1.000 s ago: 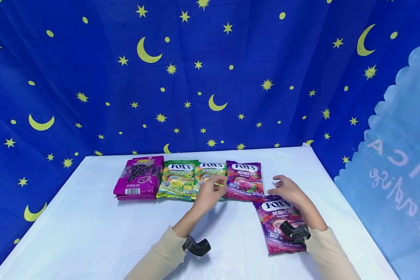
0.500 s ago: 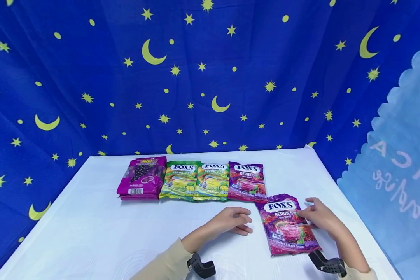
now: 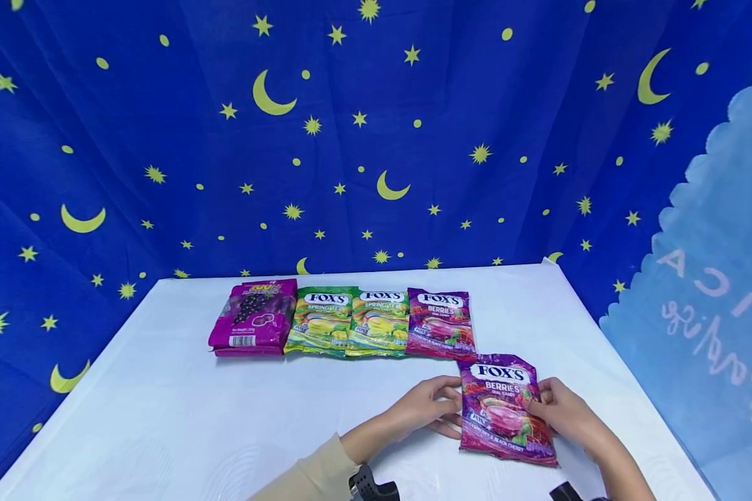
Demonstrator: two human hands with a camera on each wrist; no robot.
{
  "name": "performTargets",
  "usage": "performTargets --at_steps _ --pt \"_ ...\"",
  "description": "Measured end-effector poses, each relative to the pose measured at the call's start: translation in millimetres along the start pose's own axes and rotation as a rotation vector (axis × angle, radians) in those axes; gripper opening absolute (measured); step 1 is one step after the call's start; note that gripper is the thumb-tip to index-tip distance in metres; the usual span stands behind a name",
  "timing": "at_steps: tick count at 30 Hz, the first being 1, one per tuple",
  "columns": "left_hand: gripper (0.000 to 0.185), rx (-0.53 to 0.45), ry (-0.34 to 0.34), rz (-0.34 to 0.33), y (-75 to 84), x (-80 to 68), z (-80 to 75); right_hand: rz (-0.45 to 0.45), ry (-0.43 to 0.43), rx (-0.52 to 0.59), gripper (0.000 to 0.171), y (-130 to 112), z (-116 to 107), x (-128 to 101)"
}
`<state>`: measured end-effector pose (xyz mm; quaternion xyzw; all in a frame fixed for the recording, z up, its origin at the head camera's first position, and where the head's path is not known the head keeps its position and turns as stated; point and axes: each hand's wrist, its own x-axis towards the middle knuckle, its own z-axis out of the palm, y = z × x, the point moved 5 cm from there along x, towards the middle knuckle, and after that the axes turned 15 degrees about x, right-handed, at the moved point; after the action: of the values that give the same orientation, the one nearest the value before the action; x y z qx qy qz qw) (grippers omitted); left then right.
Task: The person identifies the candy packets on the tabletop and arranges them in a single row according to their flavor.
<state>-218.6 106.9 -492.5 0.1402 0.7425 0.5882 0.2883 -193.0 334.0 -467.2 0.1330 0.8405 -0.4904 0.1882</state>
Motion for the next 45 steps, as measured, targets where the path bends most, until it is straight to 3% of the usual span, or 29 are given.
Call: performTargets --at_steps 10,17,22,28,37,39,45 --pt "0.042 0.137 0.054 0.012 -7.1 -9.7 -1.3 0.020 0.025 0.189 0.075 12 20 -18" --pt "0.042 0.067 0.038 0.062 -10.5 -25.1 -0.8 0.058 -0.020 0.228 0.077 15 28 -24" --pt "0.040 0.077 0.041 0.049 -12.3 -34.5 -5.7 0.072 -0.023 0.272 0.080 16 41 -26" --pt "0.036 0.104 0.079 0.030 -13.4 -47.6 -22.0 0.043 -0.020 0.413 0.075 10 66 -26" --pt "0.029 0.145 0.183 0.049 -11.7 -61.6 -51.8 -0.084 -0.092 0.470 0.071 -19 90 -23" --pt "0.029 0.154 0.213 0.066 -9.2 -62.9 -59.6 -0.126 -0.113 0.501 0.071 -28 95 -20" --pt "0.032 0.248 0.312 0.103 1.9 -58.4 -87.4 -0.235 -0.057 0.528 0.070 -61 102 -8"
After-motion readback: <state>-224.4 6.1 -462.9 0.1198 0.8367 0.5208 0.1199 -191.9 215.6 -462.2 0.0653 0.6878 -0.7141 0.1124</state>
